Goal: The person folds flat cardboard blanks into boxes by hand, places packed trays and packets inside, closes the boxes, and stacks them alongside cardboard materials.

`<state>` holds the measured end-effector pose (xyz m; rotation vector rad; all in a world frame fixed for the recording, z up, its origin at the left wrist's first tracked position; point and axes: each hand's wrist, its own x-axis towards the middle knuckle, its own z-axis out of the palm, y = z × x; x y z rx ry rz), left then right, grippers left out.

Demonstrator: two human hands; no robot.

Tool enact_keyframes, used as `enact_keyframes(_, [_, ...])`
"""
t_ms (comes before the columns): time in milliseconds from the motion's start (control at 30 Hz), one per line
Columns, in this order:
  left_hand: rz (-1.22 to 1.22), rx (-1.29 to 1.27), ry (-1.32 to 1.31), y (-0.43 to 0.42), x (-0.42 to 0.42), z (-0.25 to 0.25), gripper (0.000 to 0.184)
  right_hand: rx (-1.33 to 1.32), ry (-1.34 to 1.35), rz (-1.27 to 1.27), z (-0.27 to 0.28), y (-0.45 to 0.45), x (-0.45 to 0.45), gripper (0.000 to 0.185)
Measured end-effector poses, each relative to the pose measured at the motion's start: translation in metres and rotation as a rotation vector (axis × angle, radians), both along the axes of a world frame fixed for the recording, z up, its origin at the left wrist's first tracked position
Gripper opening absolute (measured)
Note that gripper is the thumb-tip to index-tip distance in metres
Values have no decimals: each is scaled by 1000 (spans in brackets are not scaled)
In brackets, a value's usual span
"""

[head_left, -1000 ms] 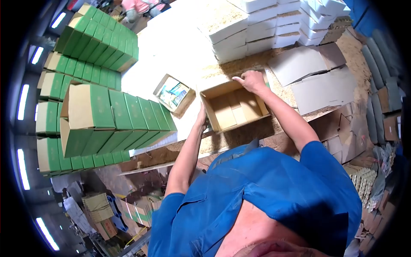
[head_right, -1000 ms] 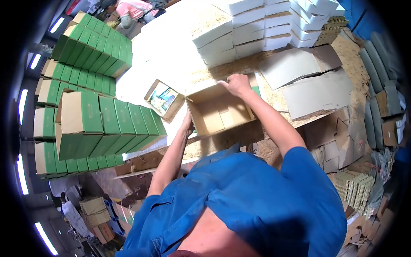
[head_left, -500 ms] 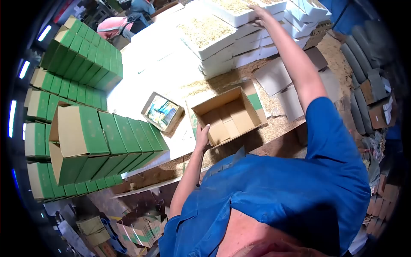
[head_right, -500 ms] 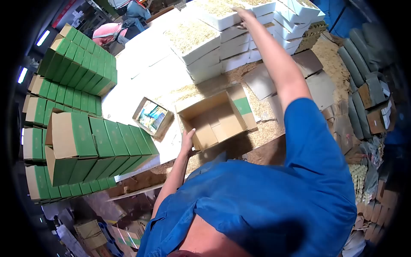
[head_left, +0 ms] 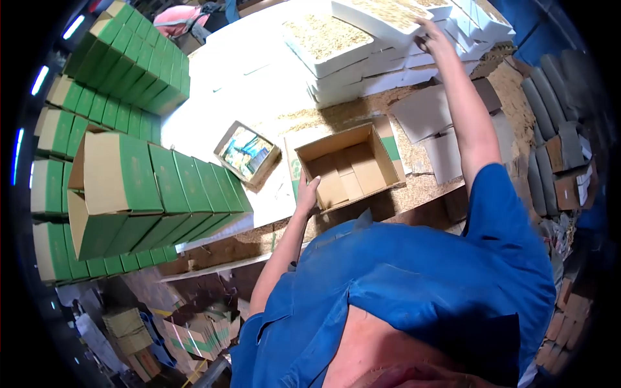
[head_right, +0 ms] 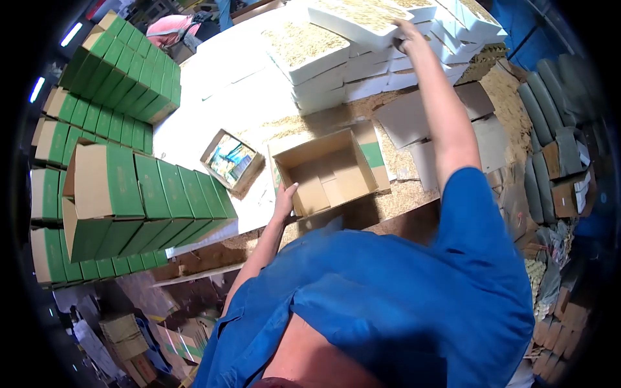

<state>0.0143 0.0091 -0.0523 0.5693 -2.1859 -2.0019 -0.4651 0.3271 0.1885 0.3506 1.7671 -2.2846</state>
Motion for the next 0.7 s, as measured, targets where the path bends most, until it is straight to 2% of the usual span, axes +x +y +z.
enact_keyframes(67, [-31,-17,13,-2,2,0,49,-34,-66,-112,6,12,48,35])
enact_keyframes(100, [-101,9,-82,-6,2,5,72,-99,-159,-71,-1,23,58,40])
enact_keyframes(133, [-89,12,-85,-10,-2,1,72,0,-120,-5,-3,31,75,45])
enact_keyframes(200, [-81,0,-74,-10,-2,-14,71,-158,-12,-12,-12,31,129,48])
enact_keyframes(267, [-87,49,-61,-5,1,9,66,-369,107,10,-31,39,163,51])
enact_keyframes(333, [-94,57,-68,-7,0,8,62,-461,145,1,-45,54,200,50])
enact_keyframes(400, [-82,48,-64,-8,0,8,61,-362,225,11,-53,76,243,51])
enact_keyframes(533, [-108,23,-35,-10,-3,0,62,-204,39,1,-68,102,321,50])
enact_keyframes(633, [-118,96,-46,-13,-7,-10,64,-277,-107,125,-94,104,354,48])
enact_keyframes(700, [-115,58,-84,-14,-11,-13,70,-318,-153,188,-112,96,366,51])
